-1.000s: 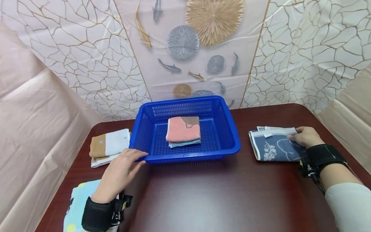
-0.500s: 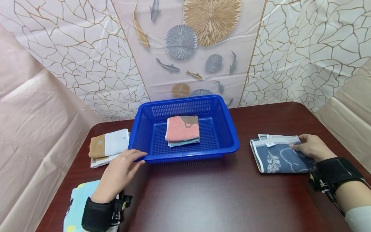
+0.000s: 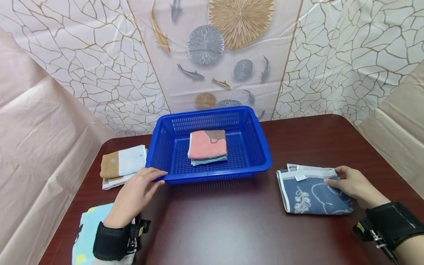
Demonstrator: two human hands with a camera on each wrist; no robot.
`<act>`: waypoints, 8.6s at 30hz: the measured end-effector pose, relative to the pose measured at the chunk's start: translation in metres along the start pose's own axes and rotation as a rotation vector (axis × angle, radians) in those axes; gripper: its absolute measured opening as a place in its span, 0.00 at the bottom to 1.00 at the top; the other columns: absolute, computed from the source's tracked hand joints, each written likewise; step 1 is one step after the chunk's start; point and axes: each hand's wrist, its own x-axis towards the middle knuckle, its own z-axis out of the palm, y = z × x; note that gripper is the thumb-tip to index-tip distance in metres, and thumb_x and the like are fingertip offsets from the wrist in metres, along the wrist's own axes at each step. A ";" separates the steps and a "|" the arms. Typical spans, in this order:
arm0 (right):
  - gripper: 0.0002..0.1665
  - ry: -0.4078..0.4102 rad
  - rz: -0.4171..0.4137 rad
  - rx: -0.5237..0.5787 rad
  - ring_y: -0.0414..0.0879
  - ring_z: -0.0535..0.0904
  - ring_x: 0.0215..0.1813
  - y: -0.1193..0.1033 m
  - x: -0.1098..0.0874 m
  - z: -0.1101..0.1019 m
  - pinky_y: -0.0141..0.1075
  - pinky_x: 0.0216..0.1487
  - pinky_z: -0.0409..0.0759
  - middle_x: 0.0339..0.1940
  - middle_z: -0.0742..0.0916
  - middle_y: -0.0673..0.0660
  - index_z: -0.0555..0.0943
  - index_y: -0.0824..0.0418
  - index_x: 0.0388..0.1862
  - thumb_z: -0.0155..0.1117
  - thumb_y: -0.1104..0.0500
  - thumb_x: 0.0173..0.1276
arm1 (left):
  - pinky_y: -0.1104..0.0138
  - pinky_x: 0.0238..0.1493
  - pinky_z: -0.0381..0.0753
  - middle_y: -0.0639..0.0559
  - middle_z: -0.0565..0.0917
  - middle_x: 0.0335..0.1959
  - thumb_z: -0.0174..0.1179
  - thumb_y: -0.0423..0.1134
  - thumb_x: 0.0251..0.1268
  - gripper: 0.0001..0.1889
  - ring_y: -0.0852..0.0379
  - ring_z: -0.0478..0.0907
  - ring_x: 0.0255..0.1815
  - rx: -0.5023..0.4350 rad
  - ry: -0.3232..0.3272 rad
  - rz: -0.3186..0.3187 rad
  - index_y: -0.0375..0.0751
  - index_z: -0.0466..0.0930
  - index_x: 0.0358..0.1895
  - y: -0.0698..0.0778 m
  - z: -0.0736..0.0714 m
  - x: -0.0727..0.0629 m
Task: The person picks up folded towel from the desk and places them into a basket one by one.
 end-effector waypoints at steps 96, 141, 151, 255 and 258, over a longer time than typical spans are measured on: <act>0.36 -0.997 0.065 1.232 0.48 0.80 0.63 -0.115 -0.047 0.113 0.41 0.65 0.77 0.61 0.82 0.58 0.51 0.75 0.76 0.38 0.49 0.83 | 0.58 0.71 0.67 0.33 0.50 0.79 0.37 0.56 0.76 0.41 0.42 0.49 0.81 -1.774 -0.796 -0.864 0.26 0.42 0.77 0.025 0.047 -0.055; 0.15 -0.794 -0.016 1.170 0.42 0.86 0.48 -0.176 -0.067 0.146 0.37 0.51 0.85 0.44 0.90 0.51 0.76 0.64 0.54 0.55 0.57 0.76 | 0.66 0.49 0.85 0.52 0.87 0.43 0.59 0.33 0.67 0.20 0.59 0.85 0.45 -1.723 -0.608 -0.835 0.35 0.73 0.61 0.070 0.083 -0.030; 0.15 -0.762 -0.003 1.149 0.40 0.86 0.45 -0.176 -0.065 0.149 0.36 0.47 0.86 0.40 0.90 0.49 0.75 0.62 0.54 0.54 0.54 0.76 | 0.62 0.50 0.85 0.51 0.88 0.42 0.59 0.34 0.68 0.20 0.58 0.85 0.44 -1.706 -0.579 -0.836 0.35 0.74 0.62 0.069 0.083 -0.029; 0.21 -0.395 -0.071 0.975 0.34 0.84 0.37 -0.307 0.038 0.025 0.30 0.41 0.83 0.31 0.86 0.44 0.69 0.58 0.59 0.58 0.49 0.74 | 0.74 0.25 0.81 0.55 0.82 0.24 0.59 0.39 0.70 0.06 0.63 0.80 0.22 -1.392 -0.275 -0.751 0.40 0.77 0.39 0.034 -0.019 0.165; 0.25 -0.383 -0.059 0.957 0.34 0.83 0.36 -0.306 0.051 0.029 0.30 0.41 0.82 0.30 0.85 0.43 0.67 0.60 0.63 0.57 0.48 0.75 | 0.73 0.25 0.81 0.55 0.82 0.23 0.59 0.38 0.70 0.06 0.63 0.80 0.22 -1.382 -0.257 -0.763 0.39 0.77 0.40 0.030 -0.012 0.173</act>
